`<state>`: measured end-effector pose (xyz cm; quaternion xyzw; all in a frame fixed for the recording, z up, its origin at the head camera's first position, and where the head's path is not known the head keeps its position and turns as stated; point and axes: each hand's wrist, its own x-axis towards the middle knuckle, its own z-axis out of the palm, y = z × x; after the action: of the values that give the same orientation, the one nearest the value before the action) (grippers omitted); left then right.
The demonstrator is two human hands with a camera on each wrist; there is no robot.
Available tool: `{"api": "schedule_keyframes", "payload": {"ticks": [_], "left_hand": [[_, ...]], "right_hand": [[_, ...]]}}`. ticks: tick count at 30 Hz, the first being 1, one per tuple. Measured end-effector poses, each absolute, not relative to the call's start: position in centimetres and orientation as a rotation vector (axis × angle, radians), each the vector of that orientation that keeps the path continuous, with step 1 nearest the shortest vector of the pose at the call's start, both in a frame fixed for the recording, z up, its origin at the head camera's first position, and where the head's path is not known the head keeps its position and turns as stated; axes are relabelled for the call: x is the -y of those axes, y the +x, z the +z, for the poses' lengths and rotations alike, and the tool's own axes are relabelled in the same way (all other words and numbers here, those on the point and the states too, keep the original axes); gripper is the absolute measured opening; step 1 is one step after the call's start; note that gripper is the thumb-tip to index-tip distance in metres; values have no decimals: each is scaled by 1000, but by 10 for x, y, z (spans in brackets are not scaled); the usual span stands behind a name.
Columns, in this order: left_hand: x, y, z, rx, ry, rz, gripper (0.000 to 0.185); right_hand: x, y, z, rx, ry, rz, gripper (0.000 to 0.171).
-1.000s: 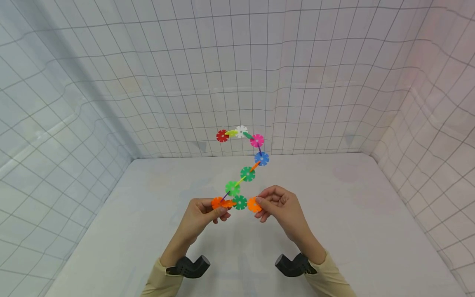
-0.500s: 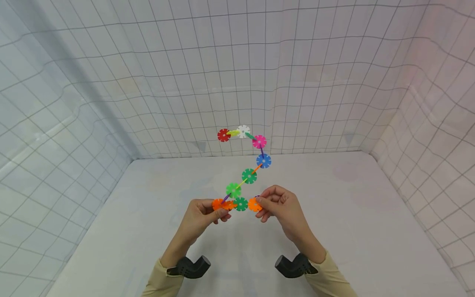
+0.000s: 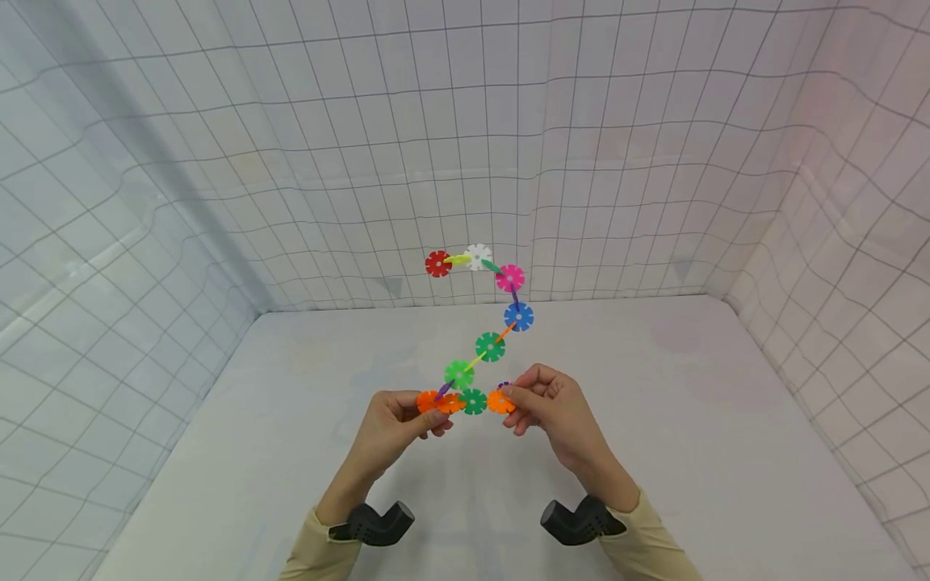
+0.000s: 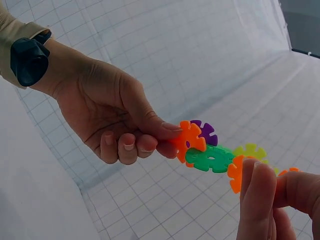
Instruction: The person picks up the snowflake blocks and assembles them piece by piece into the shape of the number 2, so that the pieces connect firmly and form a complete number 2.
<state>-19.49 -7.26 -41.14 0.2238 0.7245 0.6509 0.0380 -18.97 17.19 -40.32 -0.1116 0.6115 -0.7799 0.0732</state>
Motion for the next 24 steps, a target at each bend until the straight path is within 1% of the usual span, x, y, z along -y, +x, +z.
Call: {"api": "schedule_keyframes", "payload": {"ticks": [8,13,19,24], "left_hand": [[71,-194,-413,-2220,650,2007,10],[68,-189,-404,-2252,665,2002,8],[66,-180,-386,-2318,697,1974,8],[66,-179,-386,-2347,721,1973,6]], "right_hand": [[-174,-192,-406,-1628,-392,-2340,19],[-174,-194,-408,-1518,-350,-2351,23],[-173,-191,-408,-1677,-297,-2359,19],[-171,-189,-406,-1773,-277,-2369,15]]}}
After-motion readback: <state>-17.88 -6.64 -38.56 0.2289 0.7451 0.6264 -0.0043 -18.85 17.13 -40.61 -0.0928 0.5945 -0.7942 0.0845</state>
